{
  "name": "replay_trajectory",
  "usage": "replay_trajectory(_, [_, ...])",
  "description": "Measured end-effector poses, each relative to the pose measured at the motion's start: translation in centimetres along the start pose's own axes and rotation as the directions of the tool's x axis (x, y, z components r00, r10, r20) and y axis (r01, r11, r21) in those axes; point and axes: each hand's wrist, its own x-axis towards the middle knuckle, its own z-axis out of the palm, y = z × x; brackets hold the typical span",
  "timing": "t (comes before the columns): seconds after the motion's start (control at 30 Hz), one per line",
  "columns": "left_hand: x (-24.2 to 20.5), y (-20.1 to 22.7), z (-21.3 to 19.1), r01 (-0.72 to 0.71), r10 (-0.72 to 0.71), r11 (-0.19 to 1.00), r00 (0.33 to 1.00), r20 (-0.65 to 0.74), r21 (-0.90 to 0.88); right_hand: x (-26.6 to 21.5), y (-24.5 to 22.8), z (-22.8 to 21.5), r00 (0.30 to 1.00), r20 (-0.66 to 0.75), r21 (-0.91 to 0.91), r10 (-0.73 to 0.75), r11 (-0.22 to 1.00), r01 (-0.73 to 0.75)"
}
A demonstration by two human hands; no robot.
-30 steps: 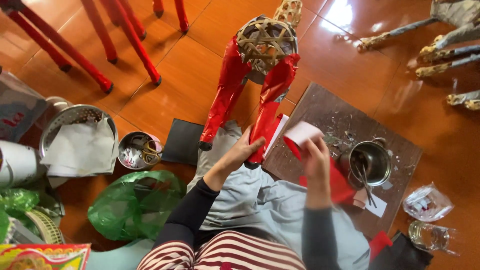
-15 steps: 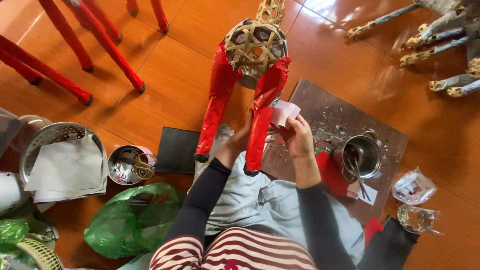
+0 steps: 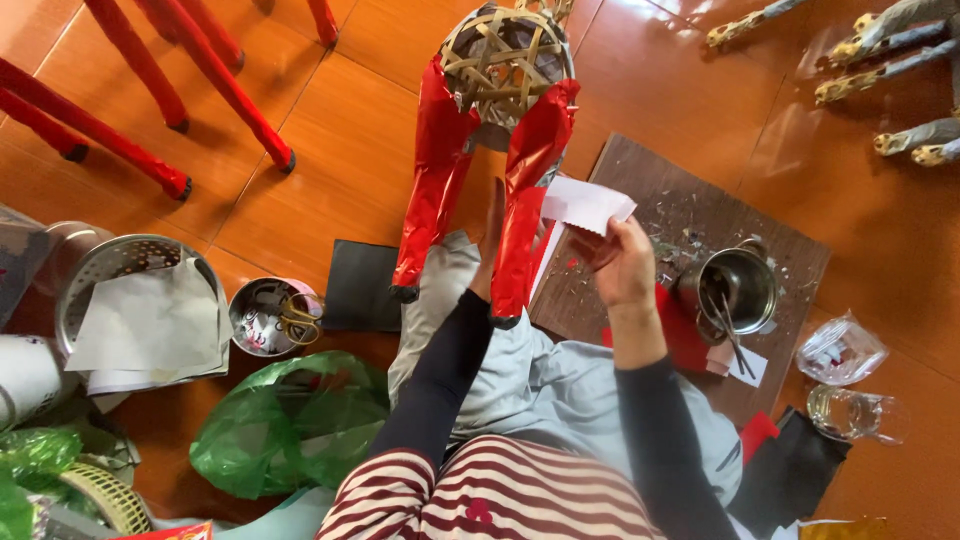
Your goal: Applying red paper strips to a bamboo effigy frame using glue and a brush.
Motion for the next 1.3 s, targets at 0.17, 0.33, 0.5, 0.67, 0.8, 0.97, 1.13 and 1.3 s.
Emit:
replay_trajectory(0.17, [0.5,0.6,0.6,-0.102,0.108,0.993,0.989,-0.097,0.06,1.4,-2.8,-0.1,0.993,-0.098,-0.254,-0.07,0.966,0.043])
replay_trajectory(0.33, [1.6,0.0,0.8,-0.176,0.195,0.975,0.97,-0.149,0.134,3.7,-5.4,3.1,0.985,0.119,-0.28,-0.127,0.947,0.156])
replay_trajectory(0.5, [-0.5,-0.5,2.8,-0.157,0.255,0.792,0.963,-0.086,0.59,5.5,-5.3,7.2,0.905,0.417,-0.604,-0.086,0.718,0.346])
replay_trajectory(0.67, [0.1,-3.1,1.2,-0.325,0.312,0.805,0.944,0.111,0.497,7.2,-4.4,10.3,0.91,0.414,-0.747,-0.035,0.558,0.361])
replay_trajectory(0.8, [-1.9,-0.5,2.7,-0.364,0.334,0.881,0.931,0.147,0.301,8.2,-3.2,10.1,0.897,0.442,-0.743,-0.022,0.552,0.379])
replay_trajectory(0.97, [-1.1,0.7,3.6,-0.207,0.206,0.977,0.978,0.031,0.05,7.6,-2.5,7.3,0.719,0.685,-0.669,-0.117,0.291,0.684])
replay_trajectory(1.13, [-0.9,0.5,3.8,-0.212,0.212,0.97,0.977,-0.014,-0.118,8.5,-2.7,7.4,0.342,0.938,-0.305,0.053,-0.339,0.89])
replay_trajectory(1.3, [0.1,-0.6,2.8,-0.301,0.302,0.947,0.953,-0.004,-0.11,9.0,-3.7,8.9,0.387,0.899,-0.176,0.207,-0.637,0.751])
